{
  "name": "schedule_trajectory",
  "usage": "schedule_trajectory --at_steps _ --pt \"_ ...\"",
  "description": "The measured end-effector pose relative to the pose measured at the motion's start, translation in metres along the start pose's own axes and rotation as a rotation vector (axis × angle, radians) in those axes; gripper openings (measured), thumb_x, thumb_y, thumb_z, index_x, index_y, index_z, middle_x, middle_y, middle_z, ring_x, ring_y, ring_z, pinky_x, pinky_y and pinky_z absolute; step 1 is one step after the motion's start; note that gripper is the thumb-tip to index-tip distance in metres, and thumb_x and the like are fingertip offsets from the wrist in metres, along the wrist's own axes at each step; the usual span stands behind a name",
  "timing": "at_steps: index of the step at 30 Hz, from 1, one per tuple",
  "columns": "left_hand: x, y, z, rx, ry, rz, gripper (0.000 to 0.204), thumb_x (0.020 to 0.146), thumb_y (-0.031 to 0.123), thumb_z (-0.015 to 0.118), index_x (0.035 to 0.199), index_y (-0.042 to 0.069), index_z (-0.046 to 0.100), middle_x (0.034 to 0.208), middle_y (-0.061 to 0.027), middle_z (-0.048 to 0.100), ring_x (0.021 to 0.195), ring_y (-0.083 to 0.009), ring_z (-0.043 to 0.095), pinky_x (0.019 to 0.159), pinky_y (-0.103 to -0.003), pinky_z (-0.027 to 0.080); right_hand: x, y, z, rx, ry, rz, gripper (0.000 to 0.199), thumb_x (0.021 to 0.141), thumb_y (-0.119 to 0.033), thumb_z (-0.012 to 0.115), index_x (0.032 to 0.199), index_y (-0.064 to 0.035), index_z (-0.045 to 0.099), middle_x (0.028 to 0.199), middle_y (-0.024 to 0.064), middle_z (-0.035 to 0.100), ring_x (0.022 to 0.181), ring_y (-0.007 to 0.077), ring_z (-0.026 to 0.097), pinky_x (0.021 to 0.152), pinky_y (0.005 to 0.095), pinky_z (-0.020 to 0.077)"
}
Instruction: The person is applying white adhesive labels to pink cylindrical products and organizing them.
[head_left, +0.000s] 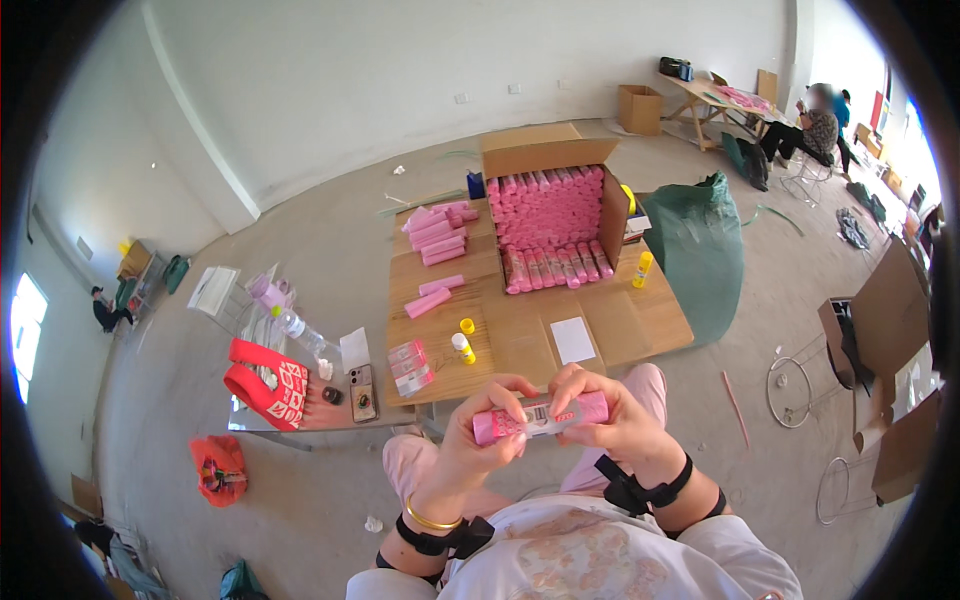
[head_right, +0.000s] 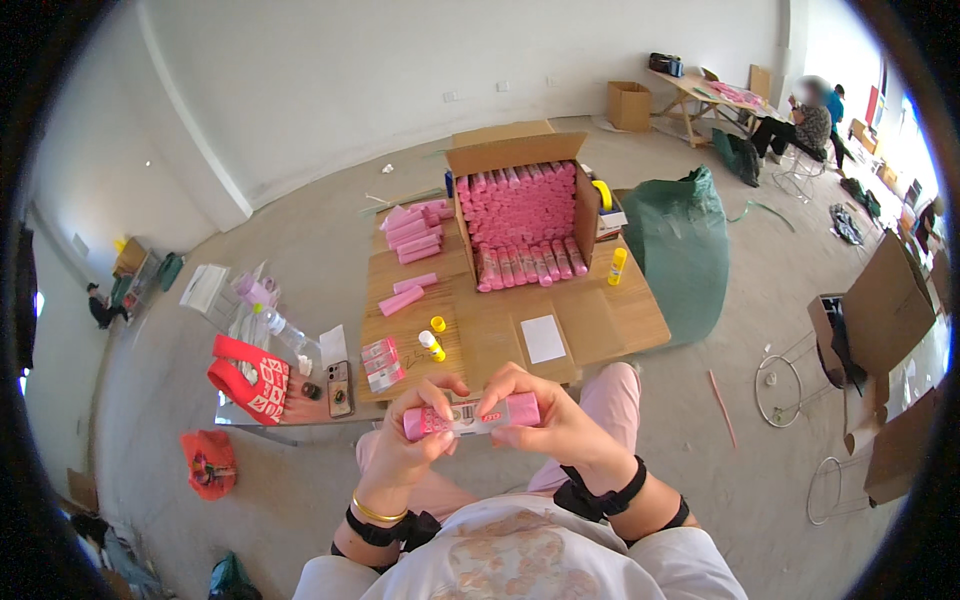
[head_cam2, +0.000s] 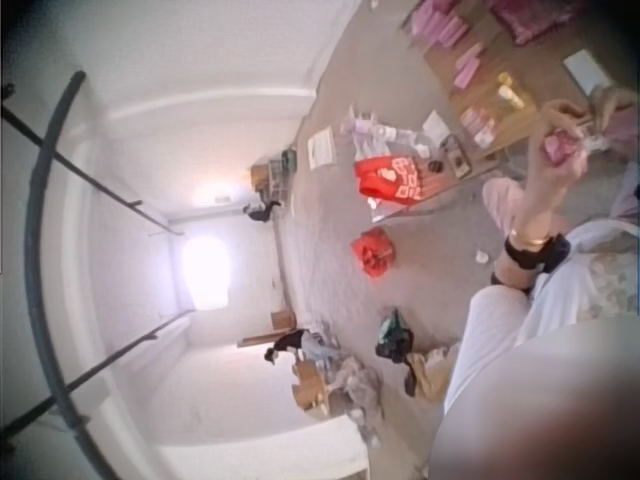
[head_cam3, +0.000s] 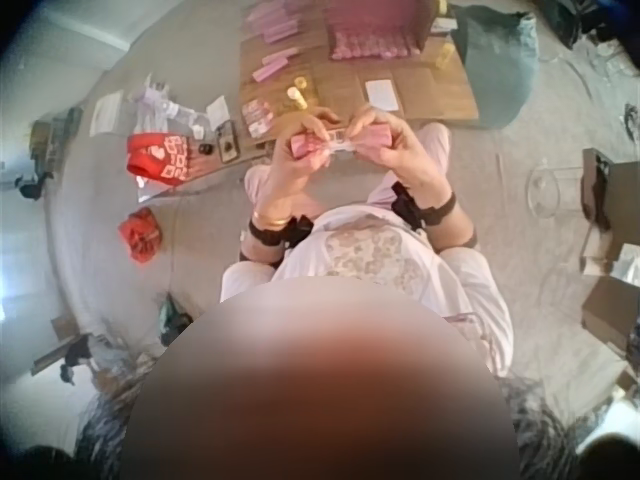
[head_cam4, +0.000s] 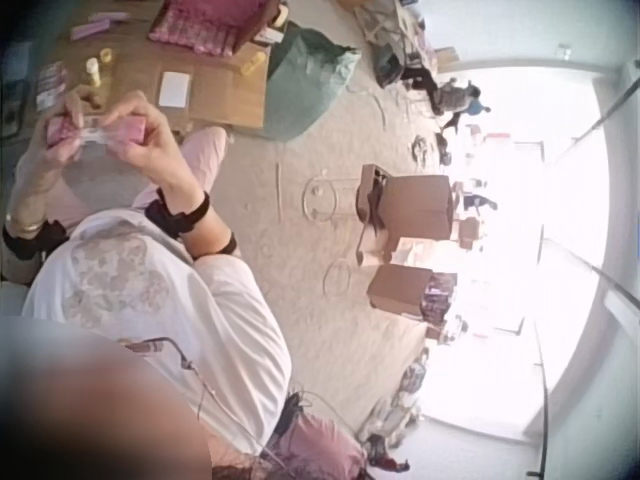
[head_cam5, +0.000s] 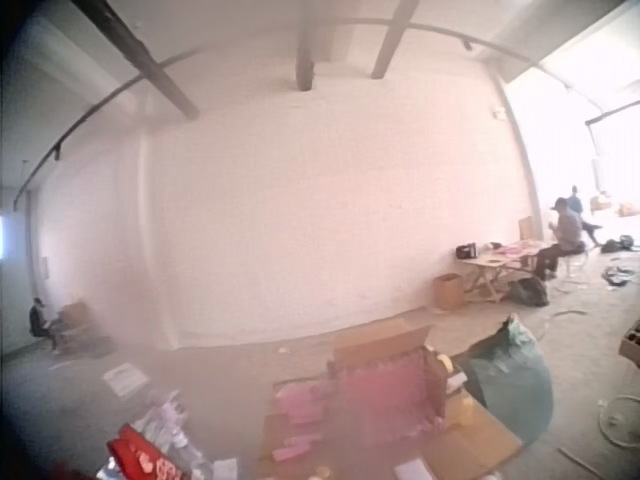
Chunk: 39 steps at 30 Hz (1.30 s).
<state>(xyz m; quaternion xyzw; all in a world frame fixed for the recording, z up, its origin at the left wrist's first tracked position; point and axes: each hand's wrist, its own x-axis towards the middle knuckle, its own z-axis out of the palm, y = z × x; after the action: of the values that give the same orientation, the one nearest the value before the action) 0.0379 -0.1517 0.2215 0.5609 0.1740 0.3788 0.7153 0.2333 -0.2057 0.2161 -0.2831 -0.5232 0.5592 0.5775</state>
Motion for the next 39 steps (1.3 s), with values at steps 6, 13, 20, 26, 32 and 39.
schedule_trajectory --at_steps 6,13,20,26,32,39 --pt "0.003 0.007 0.001 -0.014 -0.018 -0.029 0.017 0.076 -0.003 0.061 0.088 0.006 0.056 0.119 -0.0094 0.047 0.073 -0.0082 0.056 0.061 -0.020 0.047 0.000 0.001 -0.001 0.111 -0.006 0.062 0.022 0.075 0.002 0.063 0.096 -0.0047 0.062 0.101 0.0023 0.051 0.096 0.0118 0.053 0.072 0.0248 0.0500" --pt "0.001 0.009 -0.004 0.133 -0.073 0.048 0.018 0.076 -0.003 0.064 0.091 0.005 0.058 0.116 -0.0117 0.050 0.081 -0.0112 0.058 0.062 -0.020 0.049 0.003 0.015 -0.001 0.412 -0.031 0.146 0.018 0.080 0.002 0.061 0.097 -0.0038 0.062 0.101 0.0035 0.053 0.090 0.0127 0.056 0.073 0.0257 0.0500" --pt "0.003 -0.001 -0.007 -0.177 0.168 -0.084 0.016 0.078 0.004 0.068 0.090 0.002 0.058 0.103 -0.0163 0.059 0.060 -0.0109 0.059 0.042 -0.016 0.041 0.006 0.016 -0.003 -0.475 0.104 -0.375 0.024 0.081 -0.004 0.066 0.105 -0.0023 0.065 0.097 0.0082 0.056 0.077 0.0159 0.058 0.070 0.0273 0.0484" --pt "0.008 -0.012 -0.015 -0.007 0.247 0.053 0.014 0.079 0.009 0.071 0.088 0.004 0.062 0.096 -0.0153 0.065 0.060 -0.0074 0.057 0.043 -0.016 0.040 -0.001 0.013 0.000 -0.690 0.177 -0.291 0.025 0.081 -0.012 0.068 0.104 -0.0024 0.067 0.093 0.0089 0.062 0.080 0.0184 0.058 0.070 0.0274 0.0471" --pt "0.013 -0.024 -0.026 0.116 0.250 0.153 0.015 0.080 0.012 0.072 0.083 0.006 0.059 0.092 -0.0129 0.065 0.063 -0.0050 0.056 0.048 -0.015 0.038 0.009 0.013 -0.001 -0.643 0.088 -0.256 0.027 0.081 -0.008 0.066 0.108 -0.0044 0.066 0.077 0.0061 0.052 0.065 0.0174 0.048 0.057 0.0278 0.0422" --pt "0.020 -0.025 -0.025 -0.102 0.210 0.157 0.023 0.080 0.008 0.071 0.082 0.009 0.048 0.090 -0.0090 0.060 0.074 -0.0092 0.055 0.064 -0.020 0.044 0.015 0.025 -0.003 -0.607 0.118 -0.227 0.024 0.080 -0.007 0.068 0.103 -0.0029 0.066 0.080 0.0077 0.056 0.068 0.0175 0.053 0.060 0.0271 0.0440"
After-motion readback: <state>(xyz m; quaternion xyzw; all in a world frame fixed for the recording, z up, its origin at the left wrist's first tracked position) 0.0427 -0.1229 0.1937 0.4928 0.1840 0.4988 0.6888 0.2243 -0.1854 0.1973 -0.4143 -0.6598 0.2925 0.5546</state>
